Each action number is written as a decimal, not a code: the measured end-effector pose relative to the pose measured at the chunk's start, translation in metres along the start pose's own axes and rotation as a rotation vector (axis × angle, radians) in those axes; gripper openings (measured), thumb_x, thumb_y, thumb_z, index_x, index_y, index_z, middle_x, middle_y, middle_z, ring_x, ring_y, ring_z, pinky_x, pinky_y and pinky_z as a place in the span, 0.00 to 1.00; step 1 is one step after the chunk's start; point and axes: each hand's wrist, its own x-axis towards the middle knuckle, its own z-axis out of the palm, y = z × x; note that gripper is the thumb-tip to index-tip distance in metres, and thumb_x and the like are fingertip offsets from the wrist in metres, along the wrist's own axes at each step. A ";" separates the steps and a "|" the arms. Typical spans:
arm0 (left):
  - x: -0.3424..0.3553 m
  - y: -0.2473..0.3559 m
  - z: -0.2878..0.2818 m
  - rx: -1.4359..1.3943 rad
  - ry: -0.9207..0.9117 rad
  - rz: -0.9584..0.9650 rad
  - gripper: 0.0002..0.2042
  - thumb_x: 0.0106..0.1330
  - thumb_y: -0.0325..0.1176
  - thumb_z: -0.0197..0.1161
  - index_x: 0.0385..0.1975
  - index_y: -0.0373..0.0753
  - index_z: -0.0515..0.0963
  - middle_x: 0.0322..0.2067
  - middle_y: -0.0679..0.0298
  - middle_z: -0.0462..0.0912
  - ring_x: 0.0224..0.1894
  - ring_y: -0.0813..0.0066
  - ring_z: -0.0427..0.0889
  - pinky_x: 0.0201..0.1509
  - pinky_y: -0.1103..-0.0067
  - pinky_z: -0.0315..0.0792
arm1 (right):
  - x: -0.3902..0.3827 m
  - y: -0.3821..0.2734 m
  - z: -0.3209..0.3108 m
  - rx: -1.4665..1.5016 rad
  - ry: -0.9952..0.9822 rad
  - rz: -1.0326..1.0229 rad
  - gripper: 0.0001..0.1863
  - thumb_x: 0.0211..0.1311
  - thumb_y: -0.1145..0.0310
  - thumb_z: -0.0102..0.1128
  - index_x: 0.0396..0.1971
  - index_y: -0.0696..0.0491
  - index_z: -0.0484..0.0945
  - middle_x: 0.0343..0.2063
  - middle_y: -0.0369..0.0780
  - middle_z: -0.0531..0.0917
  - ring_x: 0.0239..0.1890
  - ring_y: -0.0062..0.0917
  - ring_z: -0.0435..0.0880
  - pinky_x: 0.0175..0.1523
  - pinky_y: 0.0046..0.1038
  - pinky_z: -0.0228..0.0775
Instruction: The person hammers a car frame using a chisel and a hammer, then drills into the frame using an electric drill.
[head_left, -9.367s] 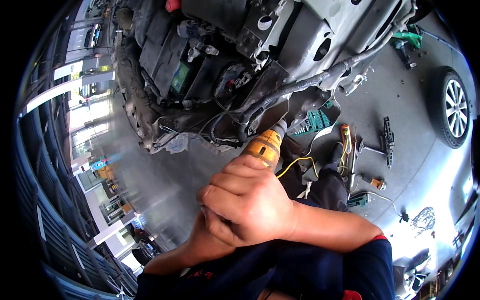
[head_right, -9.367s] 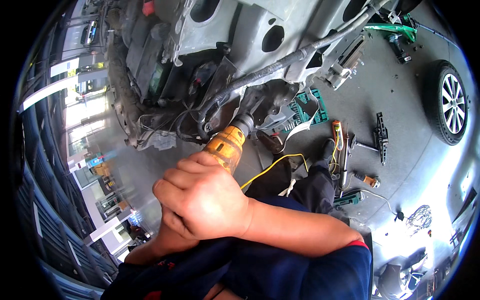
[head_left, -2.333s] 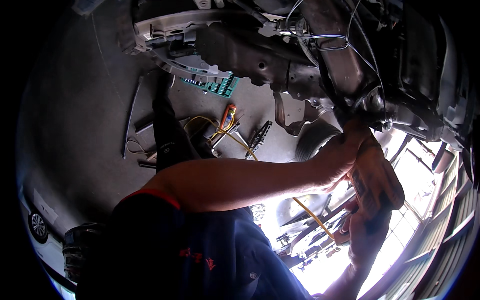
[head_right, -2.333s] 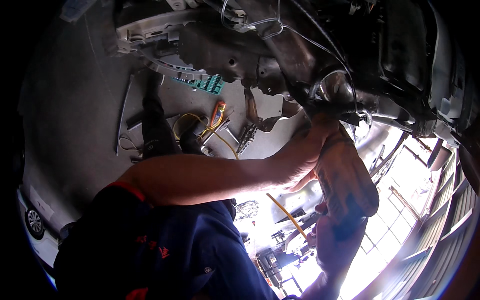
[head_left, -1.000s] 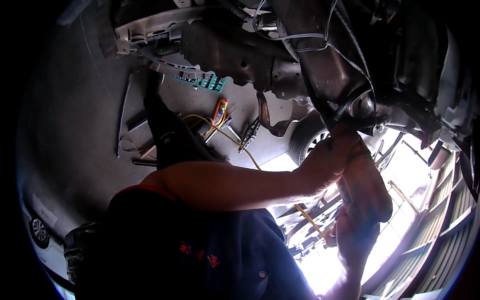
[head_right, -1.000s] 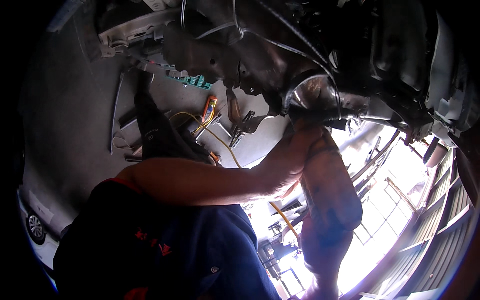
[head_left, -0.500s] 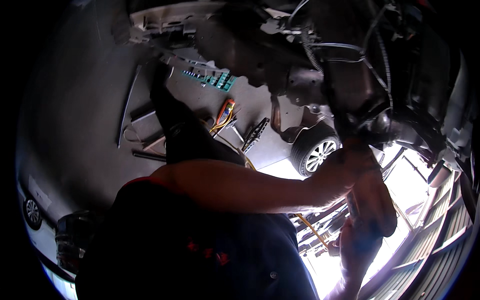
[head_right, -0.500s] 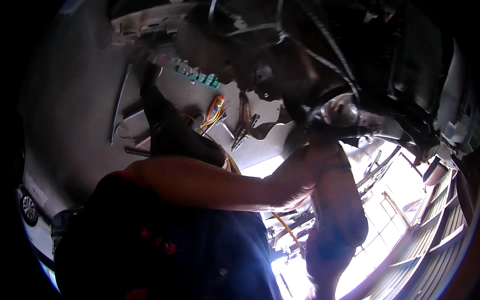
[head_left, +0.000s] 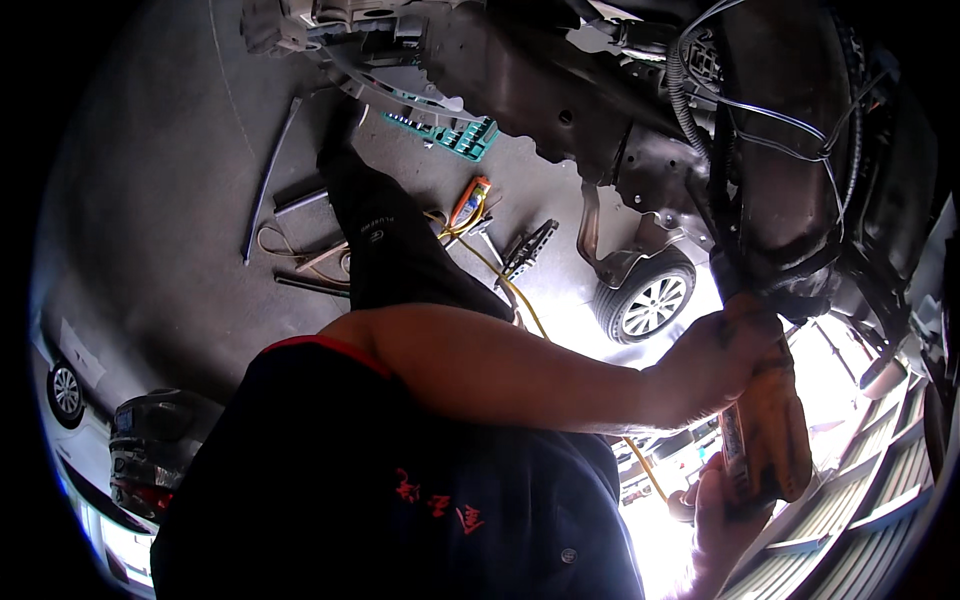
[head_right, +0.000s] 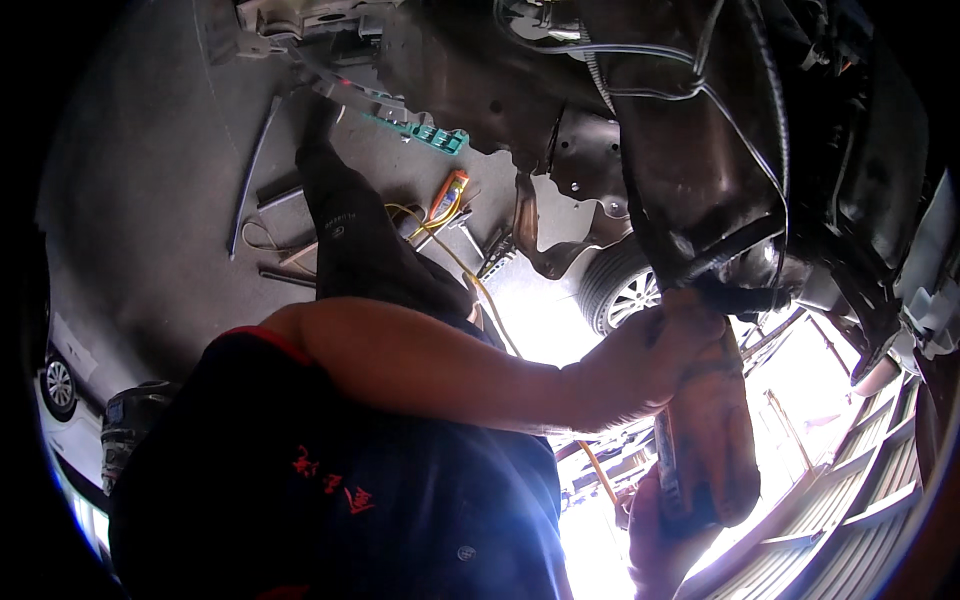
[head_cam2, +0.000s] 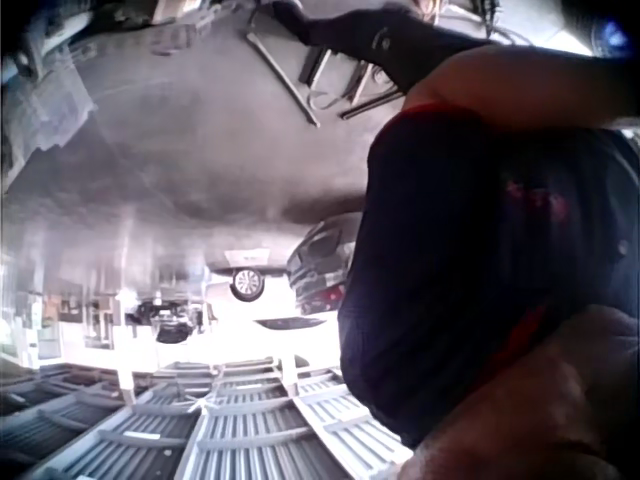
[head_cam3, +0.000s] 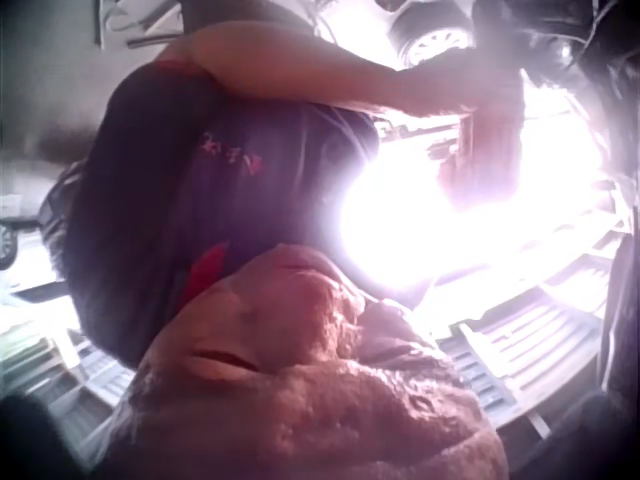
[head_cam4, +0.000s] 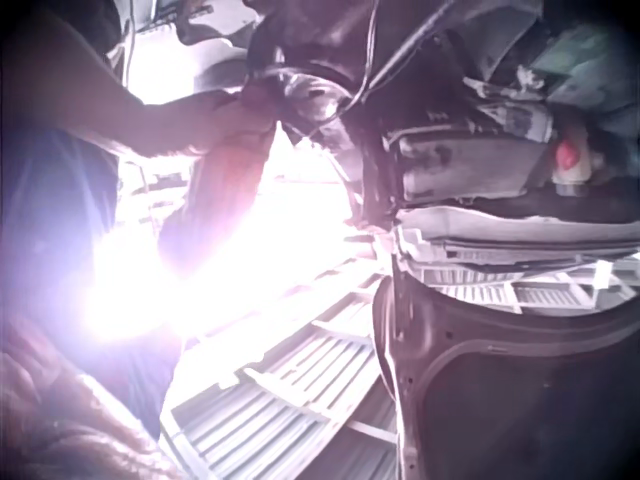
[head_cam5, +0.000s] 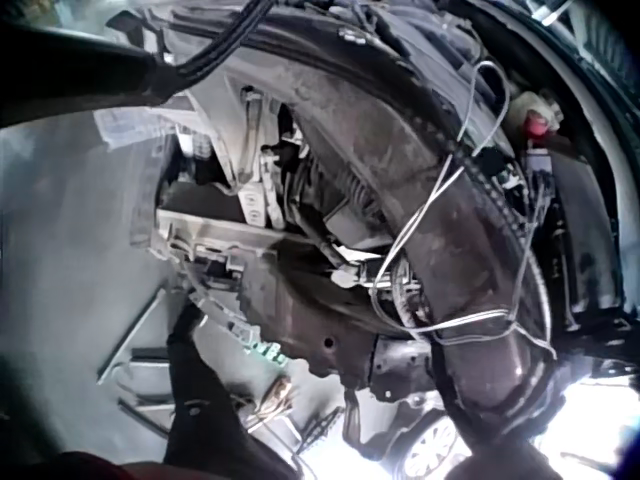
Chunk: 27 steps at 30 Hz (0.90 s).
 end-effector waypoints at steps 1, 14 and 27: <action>0.000 0.001 0.000 0.020 0.033 -0.019 0.26 0.72 0.56 0.55 0.49 0.35 0.79 0.43 0.59 0.84 0.47 0.71 0.80 0.57 0.74 0.72 | -0.001 0.006 -0.005 0.002 0.045 0.106 0.29 0.59 0.77 0.65 0.60 0.62 0.66 0.29 0.41 0.83 0.21 0.17 0.78 0.30 0.20 0.72; 0.003 -0.002 -0.002 0.089 -0.015 0.096 0.27 0.73 0.57 0.51 0.47 0.36 0.79 0.42 0.59 0.84 0.47 0.69 0.81 0.58 0.73 0.71 | 0.003 0.014 -0.014 0.020 0.055 0.163 0.35 0.61 0.77 0.65 0.66 0.63 0.61 0.26 0.40 0.82 0.21 0.18 0.78 0.29 0.20 0.72; -0.021 0.064 -0.029 0.631 -0.141 -0.227 0.23 0.76 0.49 0.56 0.54 0.32 0.71 0.46 0.51 0.81 0.48 0.67 0.83 0.51 0.72 0.77 | -0.029 -0.003 -0.026 -0.045 0.025 0.125 0.38 0.63 0.79 0.64 0.70 0.61 0.55 0.27 0.41 0.80 0.21 0.18 0.78 0.30 0.18 0.72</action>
